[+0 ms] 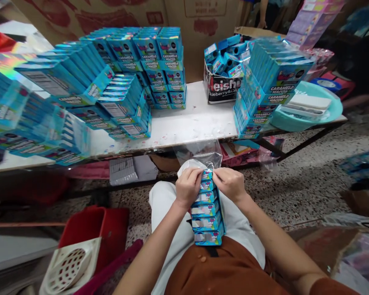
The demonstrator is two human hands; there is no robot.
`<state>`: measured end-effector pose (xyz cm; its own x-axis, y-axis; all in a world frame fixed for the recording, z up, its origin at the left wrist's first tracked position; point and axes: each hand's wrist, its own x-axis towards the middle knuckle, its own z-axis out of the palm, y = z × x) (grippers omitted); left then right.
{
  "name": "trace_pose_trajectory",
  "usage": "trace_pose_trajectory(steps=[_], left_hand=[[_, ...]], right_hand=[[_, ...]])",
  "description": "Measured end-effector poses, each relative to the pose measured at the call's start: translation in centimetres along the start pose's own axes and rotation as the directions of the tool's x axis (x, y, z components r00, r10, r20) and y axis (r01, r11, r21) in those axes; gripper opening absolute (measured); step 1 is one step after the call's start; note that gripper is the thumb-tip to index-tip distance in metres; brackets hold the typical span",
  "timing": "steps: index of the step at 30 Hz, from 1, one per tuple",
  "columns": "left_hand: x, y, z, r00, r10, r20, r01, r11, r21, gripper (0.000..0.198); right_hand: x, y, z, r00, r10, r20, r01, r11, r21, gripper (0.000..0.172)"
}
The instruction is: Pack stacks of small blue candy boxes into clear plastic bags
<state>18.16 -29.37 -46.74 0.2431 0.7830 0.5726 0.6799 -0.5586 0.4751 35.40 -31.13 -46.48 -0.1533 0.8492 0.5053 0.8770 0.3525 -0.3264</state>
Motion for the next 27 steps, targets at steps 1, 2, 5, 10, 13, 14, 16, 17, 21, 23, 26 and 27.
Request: trace_pose_trajectory(steps=[1,2,5,10,13,14,16,17,21,23,26,27], left_hand=[[-0.4,0.0,0.0,0.999,0.038,-0.019,-0.037,0.999,0.022,0.014],[-0.8,-0.1,-0.2,0.997,0.07,-0.028,-0.07,0.997,0.032,0.014],[-1.9,-0.2,-1.0,0.988,0.155,-0.023,-0.154,0.988,0.031,0.018],[-2.9,-0.8,-2.1,0.975,0.224,-0.011,-0.223,0.973,0.065,0.024],[-2.9,-1.9,-2.3,0.968,0.242,0.062,-0.247,0.963,0.104,0.022],[-2.9,-2.4,-2.3,0.964,0.253,0.08,-0.261,0.959,0.109,0.023],[-2.9,-3.2,-2.5,0.955,0.282,0.096,-0.291,0.951,0.108,0.024],[-2.9,-3.5,-2.6,0.951,0.295,0.097,-0.304,0.947,0.105,0.025],[-2.8,-4.5,-2.9,0.959,0.269,0.086,-0.278,0.951,0.136,0.021],[-2.7,-4.9,-2.9,0.98,0.191,0.062,-0.199,0.961,0.193,0.014],[-2.6,-5.5,-3.0,0.995,0.092,0.047,-0.102,0.956,0.275,0.012],[-2.7,-5.7,-3.0,0.995,0.078,0.057,-0.091,0.95,0.299,0.014]], right_hand=[[-0.4,-0.1,-0.2,1.0,-0.021,-0.006,0.02,1.0,-0.016,0.023],[-0.8,-0.3,-0.4,0.999,-0.037,-0.013,0.037,0.999,-0.026,0.023],[-1.9,-0.7,-1.1,0.994,-0.098,-0.04,0.099,0.995,0.005,0.019],[-3.0,-0.9,-1.2,0.981,-0.168,-0.099,0.176,0.981,0.077,0.021],[-2.9,-0.8,-0.4,0.986,-0.153,-0.067,0.157,0.985,0.071,0.022],[-2.7,-0.8,-0.1,0.987,-0.155,-0.05,0.158,0.985,0.066,0.022],[-2.4,-0.9,0.4,0.985,-0.17,-0.036,0.172,0.984,0.056,0.021],[-2.2,-1.0,0.6,0.983,-0.179,-0.04,0.181,0.982,0.05,0.021],[-1.7,-1.4,1.2,0.975,-0.209,-0.075,0.212,0.976,0.043,0.019],[-1.6,-1.5,1.3,0.977,-0.205,-0.06,0.209,0.976,0.063,0.02],[-1.6,-1.5,1.4,0.982,-0.184,-0.037,0.187,0.977,0.102,0.02],[-1.6,-1.4,1.4,0.983,-0.18,-0.037,0.183,0.977,0.11,0.02]])
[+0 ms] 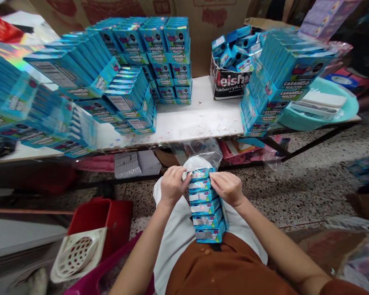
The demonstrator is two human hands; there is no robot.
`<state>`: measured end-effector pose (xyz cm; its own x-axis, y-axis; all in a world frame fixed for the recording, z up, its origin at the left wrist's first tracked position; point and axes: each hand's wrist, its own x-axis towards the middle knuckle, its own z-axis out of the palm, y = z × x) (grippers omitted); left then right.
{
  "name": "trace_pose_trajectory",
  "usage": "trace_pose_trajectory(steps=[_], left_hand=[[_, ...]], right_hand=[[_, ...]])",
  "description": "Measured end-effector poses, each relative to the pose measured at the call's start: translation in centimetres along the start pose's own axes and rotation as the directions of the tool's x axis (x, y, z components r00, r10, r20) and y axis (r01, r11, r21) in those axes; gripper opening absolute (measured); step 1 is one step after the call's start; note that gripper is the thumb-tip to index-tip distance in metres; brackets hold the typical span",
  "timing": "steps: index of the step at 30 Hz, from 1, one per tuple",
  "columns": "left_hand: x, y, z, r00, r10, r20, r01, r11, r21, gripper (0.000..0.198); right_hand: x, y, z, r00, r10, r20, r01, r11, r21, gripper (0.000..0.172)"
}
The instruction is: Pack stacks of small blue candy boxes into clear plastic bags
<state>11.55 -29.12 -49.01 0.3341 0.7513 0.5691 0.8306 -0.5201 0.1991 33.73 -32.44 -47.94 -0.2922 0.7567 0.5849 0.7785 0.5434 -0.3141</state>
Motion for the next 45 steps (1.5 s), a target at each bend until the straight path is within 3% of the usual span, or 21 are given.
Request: trace_pose_trajectory(steps=[4,10,15,23,29,32,34,36,39,42,45], left_hand=[[-0.7,-0.6,-0.1,0.998,0.041,0.049,-0.046,0.994,0.102,0.015],[-1.4,-0.8,-1.0,0.985,0.173,0.022,-0.174,0.977,0.123,0.011],[-2.3,0.9,-2.0,0.978,0.206,-0.029,-0.201,0.972,0.124,0.012],[-3.5,3.4,-3.1,0.977,0.215,0.004,-0.215,0.976,0.028,0.026],[-4.4,1.1,0.0,0.988,0.106,-0.11,-0.114,0.991,-0.075,0.016],[-6.7,0.5,1.6,0.987,-0.115,-0.108,0.091,0.974,-0.206,0.025],[-7.9,0.8,2.4,0.938,-0.346,-0.032,0.322,0.901,-0.292,0.031],[-8.4,1.7,3.3,0.879,-0.459,0.126,0.47,0.794,-0.387,0.038],[-7.9,3.4,4.4,0.826,-0.48,0.295,0.557,0.61,-0.564,0.044],[-6.7,4.9,5.1,0.755,-0.571,0.323,0.605,0.415,-0.679,0.043],[-5.6,5.9,5.1,0.717,-0.624,0.311,0.613,0.352,-0.707,0.038]], right_hand=[[0.1,-0.2,0.1,1.0,0.001,-0.002,-0.001,1.0,-0.001,0.02],[0.2,-0.4,0.4,1.0,-0.03,-0.008,0.029,0.999,-0.037,0.019],[-0.3,0.1,0.6,1.0,-0.025,-0.019,0.024,0.999,-0.047,0.019],[-2.8,0.6,-0.1,0.99,-0.105,-0.095,0.106,0.994,0.005,0.026],[-2.4,1.4,1.7,0.995,-0.015,-0.102,0.016,1.0,0.005,0.017],[-2.6,1.7,1.9,0.996,0.069,-0.062,-0.066,0.997,0.044,0.018],[-2.7,1.8,1.9,0.98,0.197,-0.019,-0.195,0.978,0.078,0.016],[-2.8,1.8,2.1,0.937,0.346,0.04,-0.348,0.929,0.123,0.016],[-2.7,1.5,2.5,0.861,0.496,0.108,-0.508,0.839,0.196,0.027],[-2.5,1.5,3.0,0.8,0.581,0.153,-0.6,0.766,0.229,0.037],[-2.6,1.9,3.3,0.732,0.645,0.22,-0.681,0.685,0.257,0.04]])
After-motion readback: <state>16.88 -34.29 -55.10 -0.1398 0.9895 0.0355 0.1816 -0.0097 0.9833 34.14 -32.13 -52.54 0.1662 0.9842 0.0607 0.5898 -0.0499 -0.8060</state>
